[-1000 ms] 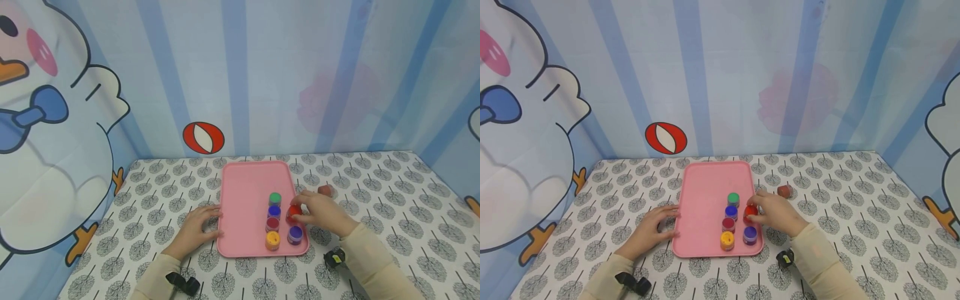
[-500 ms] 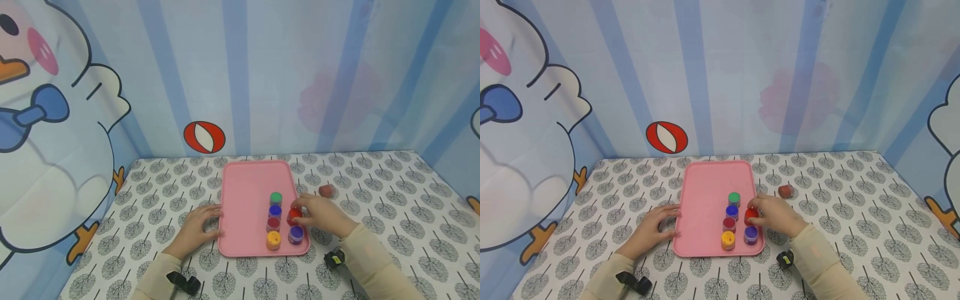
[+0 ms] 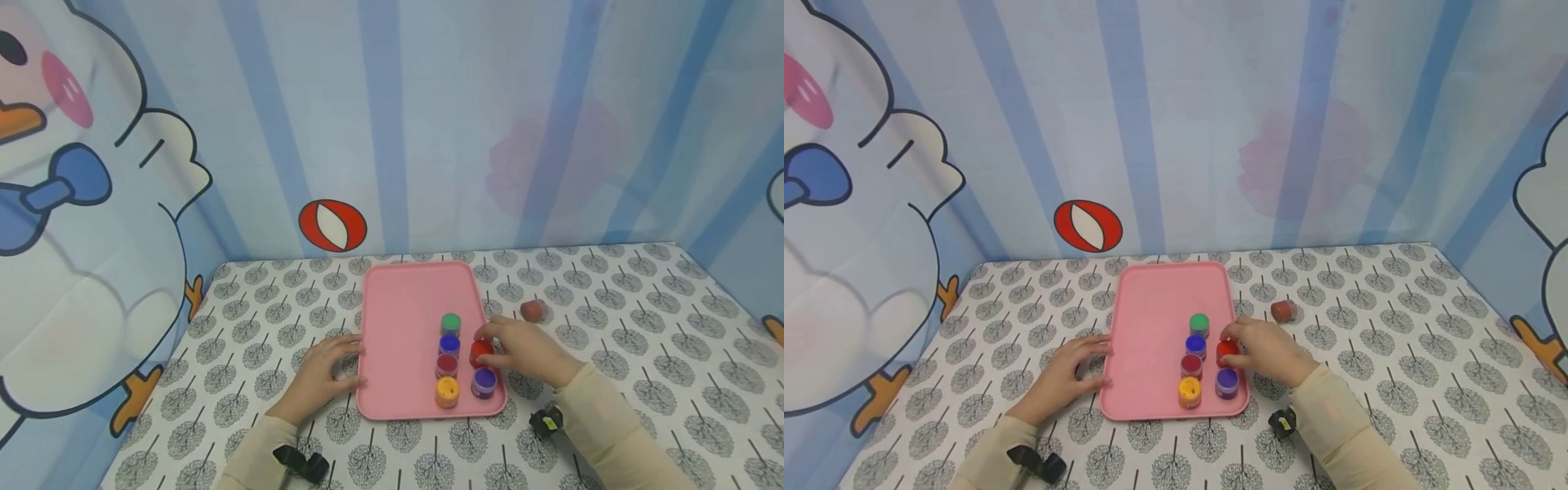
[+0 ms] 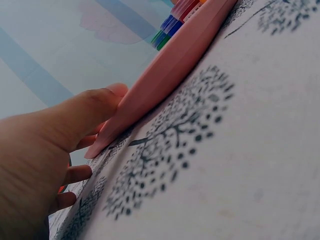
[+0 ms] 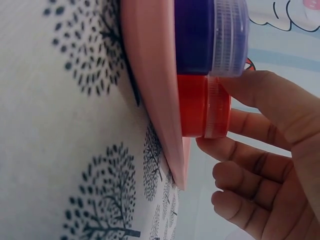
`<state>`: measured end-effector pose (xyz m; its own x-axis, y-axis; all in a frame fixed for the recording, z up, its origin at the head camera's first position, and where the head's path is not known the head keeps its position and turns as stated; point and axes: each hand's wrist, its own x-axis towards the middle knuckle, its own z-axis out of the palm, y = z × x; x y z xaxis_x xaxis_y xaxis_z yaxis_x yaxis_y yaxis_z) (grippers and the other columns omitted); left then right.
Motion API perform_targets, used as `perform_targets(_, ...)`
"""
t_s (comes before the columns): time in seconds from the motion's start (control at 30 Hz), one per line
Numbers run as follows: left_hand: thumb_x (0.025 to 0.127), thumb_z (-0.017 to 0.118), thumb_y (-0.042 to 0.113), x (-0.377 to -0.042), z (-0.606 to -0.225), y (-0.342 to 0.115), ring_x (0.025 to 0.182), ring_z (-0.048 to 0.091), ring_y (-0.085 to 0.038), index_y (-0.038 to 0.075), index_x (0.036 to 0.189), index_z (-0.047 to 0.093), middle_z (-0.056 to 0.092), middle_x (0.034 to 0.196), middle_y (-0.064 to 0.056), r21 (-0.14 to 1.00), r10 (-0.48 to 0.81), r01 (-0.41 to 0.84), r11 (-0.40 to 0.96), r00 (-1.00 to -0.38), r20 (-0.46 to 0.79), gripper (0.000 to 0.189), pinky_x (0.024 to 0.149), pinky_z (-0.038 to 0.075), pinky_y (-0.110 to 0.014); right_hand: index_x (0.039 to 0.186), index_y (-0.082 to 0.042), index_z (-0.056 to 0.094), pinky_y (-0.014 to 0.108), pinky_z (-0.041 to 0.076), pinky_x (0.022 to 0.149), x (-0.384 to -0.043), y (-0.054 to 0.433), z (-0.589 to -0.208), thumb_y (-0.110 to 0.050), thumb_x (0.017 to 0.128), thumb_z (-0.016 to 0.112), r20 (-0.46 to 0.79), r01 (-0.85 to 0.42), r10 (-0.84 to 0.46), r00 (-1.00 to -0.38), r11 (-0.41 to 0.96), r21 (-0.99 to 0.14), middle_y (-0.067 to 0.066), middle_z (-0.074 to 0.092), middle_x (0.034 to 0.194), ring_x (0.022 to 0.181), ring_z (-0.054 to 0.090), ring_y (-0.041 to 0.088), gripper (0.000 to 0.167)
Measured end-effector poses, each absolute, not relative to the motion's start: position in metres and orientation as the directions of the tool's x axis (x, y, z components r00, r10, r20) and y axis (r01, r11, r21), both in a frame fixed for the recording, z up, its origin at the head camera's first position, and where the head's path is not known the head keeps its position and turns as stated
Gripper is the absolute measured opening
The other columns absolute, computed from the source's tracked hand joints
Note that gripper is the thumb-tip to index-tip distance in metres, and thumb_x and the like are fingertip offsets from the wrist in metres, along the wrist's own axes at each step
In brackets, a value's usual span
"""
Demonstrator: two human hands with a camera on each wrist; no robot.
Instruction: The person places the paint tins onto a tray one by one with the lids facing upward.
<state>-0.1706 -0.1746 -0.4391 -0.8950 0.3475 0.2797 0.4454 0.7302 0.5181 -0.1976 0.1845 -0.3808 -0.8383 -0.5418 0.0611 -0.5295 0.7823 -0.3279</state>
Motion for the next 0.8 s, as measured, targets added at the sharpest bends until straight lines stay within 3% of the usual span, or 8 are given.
perform_targets(0.8, 0.076, 0.078, 0.035, -0.1694, -0.4386, -0.1744, 0.132, 0.048, -0.032, 0.017, 0.12, 0.064, 0.055, 0.14, -0.003, 0.528, 0.344, 0.439, 0.727, -0.898, 0.273, 0.05, 0.111, 0.031, -0.061, 0.105, -0.012, 0.069, 0.019, 0.05, 0.065, -0.1975, 0.1855, -0.3772, -0.031, 0.081, 0.074, 0.048, -0.53, -0.55, -0.834, 0.774, -0.347, -0.006, 0.064, 0.089, 0.075, 0.056, 0.004, 0.031)
